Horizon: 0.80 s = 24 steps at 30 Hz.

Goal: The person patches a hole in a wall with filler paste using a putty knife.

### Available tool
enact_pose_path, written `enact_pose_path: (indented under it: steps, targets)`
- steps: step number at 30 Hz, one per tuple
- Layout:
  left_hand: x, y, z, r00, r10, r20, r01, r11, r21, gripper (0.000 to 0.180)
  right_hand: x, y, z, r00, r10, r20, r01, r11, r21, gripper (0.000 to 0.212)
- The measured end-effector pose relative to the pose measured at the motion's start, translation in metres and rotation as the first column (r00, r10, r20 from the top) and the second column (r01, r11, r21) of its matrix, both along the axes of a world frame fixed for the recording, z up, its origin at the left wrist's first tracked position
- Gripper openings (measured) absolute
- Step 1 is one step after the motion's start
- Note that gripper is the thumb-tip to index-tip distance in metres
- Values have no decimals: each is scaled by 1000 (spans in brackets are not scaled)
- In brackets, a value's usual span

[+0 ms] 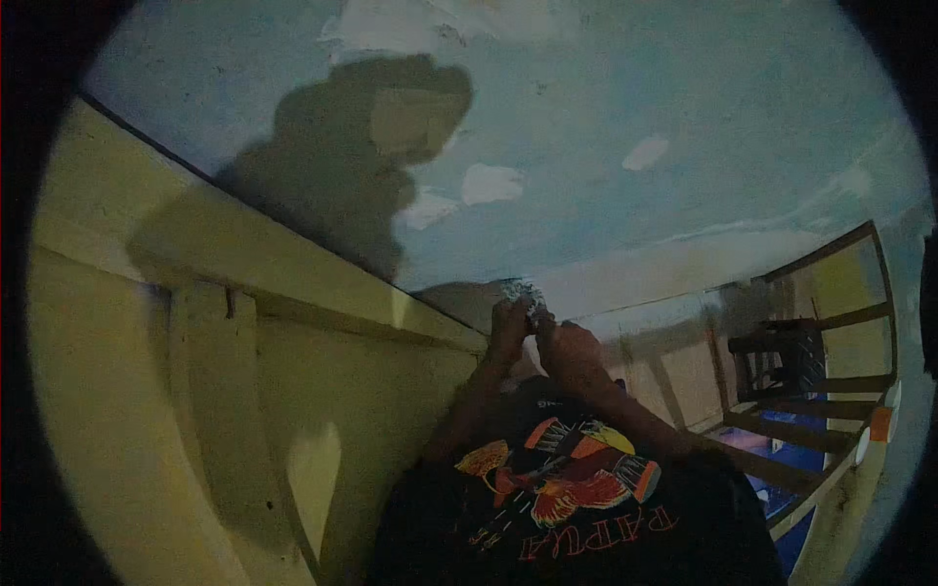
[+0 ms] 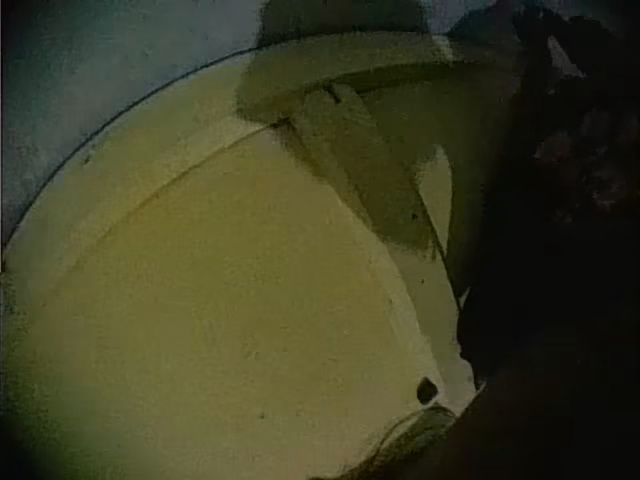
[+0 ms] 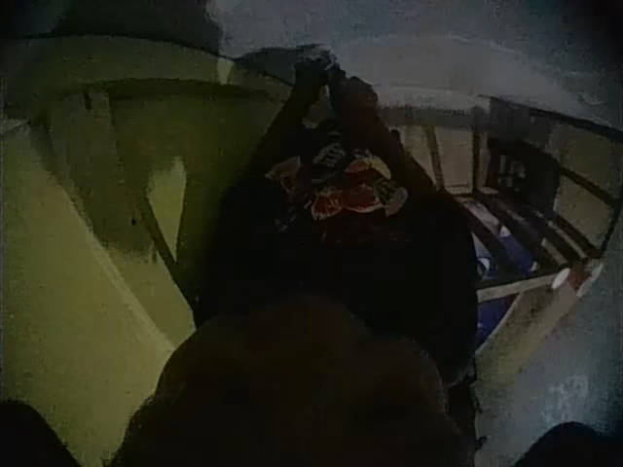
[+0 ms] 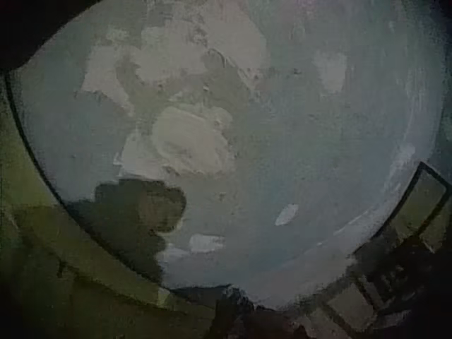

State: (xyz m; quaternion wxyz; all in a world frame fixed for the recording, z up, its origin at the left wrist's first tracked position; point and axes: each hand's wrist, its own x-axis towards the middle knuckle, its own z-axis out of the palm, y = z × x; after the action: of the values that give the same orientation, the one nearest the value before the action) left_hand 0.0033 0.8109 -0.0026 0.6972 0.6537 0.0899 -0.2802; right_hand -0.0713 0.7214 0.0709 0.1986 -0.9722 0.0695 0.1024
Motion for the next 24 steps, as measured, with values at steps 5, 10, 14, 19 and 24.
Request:
enact_pose_path:
  steps: [5, 10, 14, 19, 24]
  targets:
    - [4, 5, -4, 878, -238, 415, 207, 971, 118, 21, -9, -3, -25, 836, 54, 546, -40, 998, -37, 35]
    - [12, 4, 19, 986, -64, -153, 47, 992, -113, 19, 9, -8, 4, 776, -281, -565, 594, 22, 804, 49]
    - [-6, 14, -3, 581, -292, 760, 314, 942, 121, 23, 6, -2, -48, 825, -276, -492, 502, -41, 864, 39]
    - [-11, 24, -28, 987, -156, -44, 139, 954, -266, 25, -1, 8, -77, 888, -2, 460, -330, 695, 638, 49]
    - [-19, 26, 5, 578, -283, 765, 382, 923, 52, 24, -6, 1, -71, 995, -91, 36, 1, 376, 927, 48]
